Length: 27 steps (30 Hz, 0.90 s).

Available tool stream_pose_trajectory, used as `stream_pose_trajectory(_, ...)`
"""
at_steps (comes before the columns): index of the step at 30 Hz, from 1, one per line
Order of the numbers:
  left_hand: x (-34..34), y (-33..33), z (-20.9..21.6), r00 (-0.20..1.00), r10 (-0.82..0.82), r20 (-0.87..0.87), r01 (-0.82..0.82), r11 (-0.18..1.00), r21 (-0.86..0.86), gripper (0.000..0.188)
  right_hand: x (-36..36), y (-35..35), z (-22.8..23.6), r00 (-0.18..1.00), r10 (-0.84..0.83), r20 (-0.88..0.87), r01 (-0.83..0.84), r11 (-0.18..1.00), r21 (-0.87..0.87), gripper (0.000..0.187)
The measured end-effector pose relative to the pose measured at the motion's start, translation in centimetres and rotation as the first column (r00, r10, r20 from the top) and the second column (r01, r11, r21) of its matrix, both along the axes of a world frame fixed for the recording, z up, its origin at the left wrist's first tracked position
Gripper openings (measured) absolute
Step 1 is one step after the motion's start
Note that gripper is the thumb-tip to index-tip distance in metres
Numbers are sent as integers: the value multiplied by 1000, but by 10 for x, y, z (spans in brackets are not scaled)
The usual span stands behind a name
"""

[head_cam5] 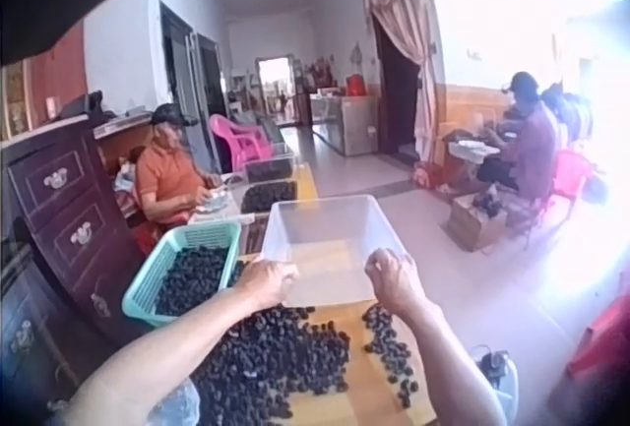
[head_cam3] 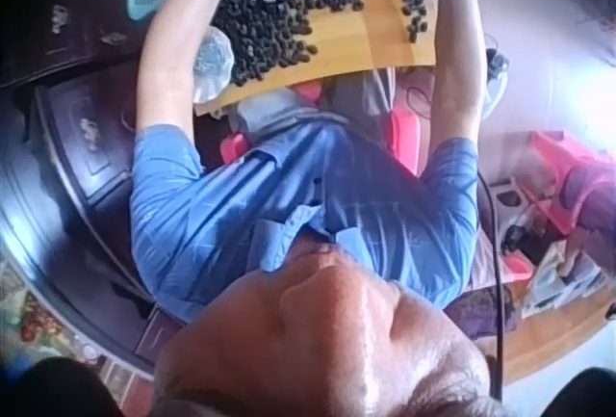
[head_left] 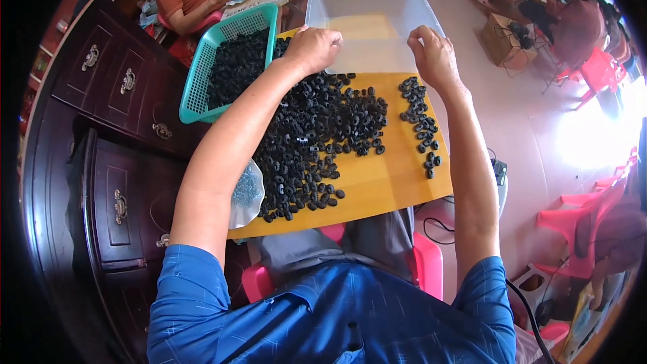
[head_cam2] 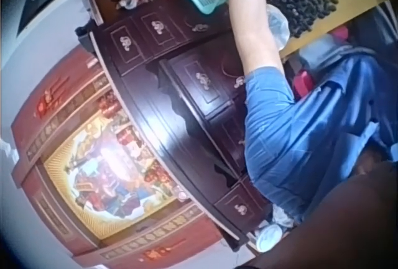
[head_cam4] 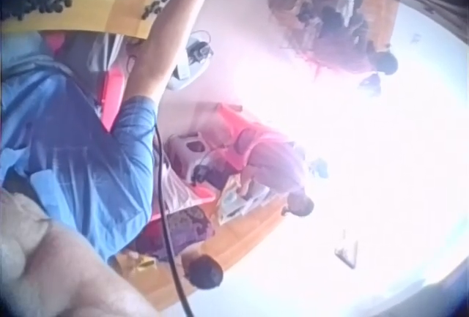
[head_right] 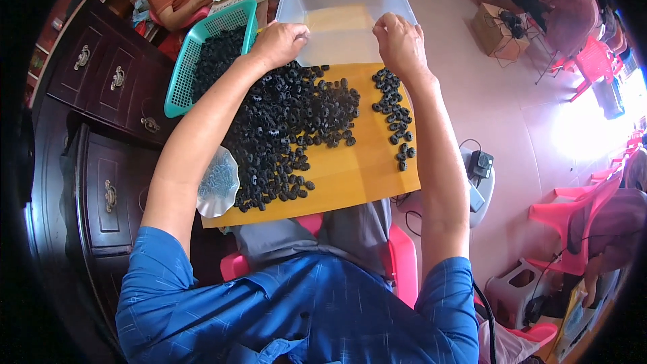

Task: Assembling small black plastic components by hand at a workbench.

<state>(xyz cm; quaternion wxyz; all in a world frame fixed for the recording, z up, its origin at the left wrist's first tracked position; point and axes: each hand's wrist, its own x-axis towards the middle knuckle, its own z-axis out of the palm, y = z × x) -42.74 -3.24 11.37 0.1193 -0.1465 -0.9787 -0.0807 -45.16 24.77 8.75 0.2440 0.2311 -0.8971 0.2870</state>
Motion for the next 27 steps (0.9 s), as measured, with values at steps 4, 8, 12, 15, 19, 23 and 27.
stream_pose_trajectory(4,10,-14,0,983,-74,-166,78,997,20,27,39,-4,16,977,-3,-215,-52,968,-247,10)
stream_pose_trajectory(8,53,-19,28,942,-84,-324,144,975,166,31,103,-7,15,997,82,-16,-81,898,-433,7)
stream_pose_trajectory(12,120,-11,40,957,-91,-276,209,875,437,23,149,-16,-18,905,331,265,19,592,-805,8)
stream_pose_trajectory(15,176,-4,21,984,-78,-160,158,793,589,16,174,-25,-44,763,557,328,34,473,-880,6)
stream_pose_trajectory(19,239,20,-26,990,-129,-61,134,692,709,29,223,-48,-66,519,739,429,132,426,-895,11)
stream_pose_trajectory(23,284,32,-58,988,-150,42,56,596,801,25,256,-58,-72,286,892,350,114,330,-937,18)
stream_pose_trajectory(27,302,32,-70,993,-120,1,67,556,829,17,264,-59,-83,225,902,368,66,363,-930,16)
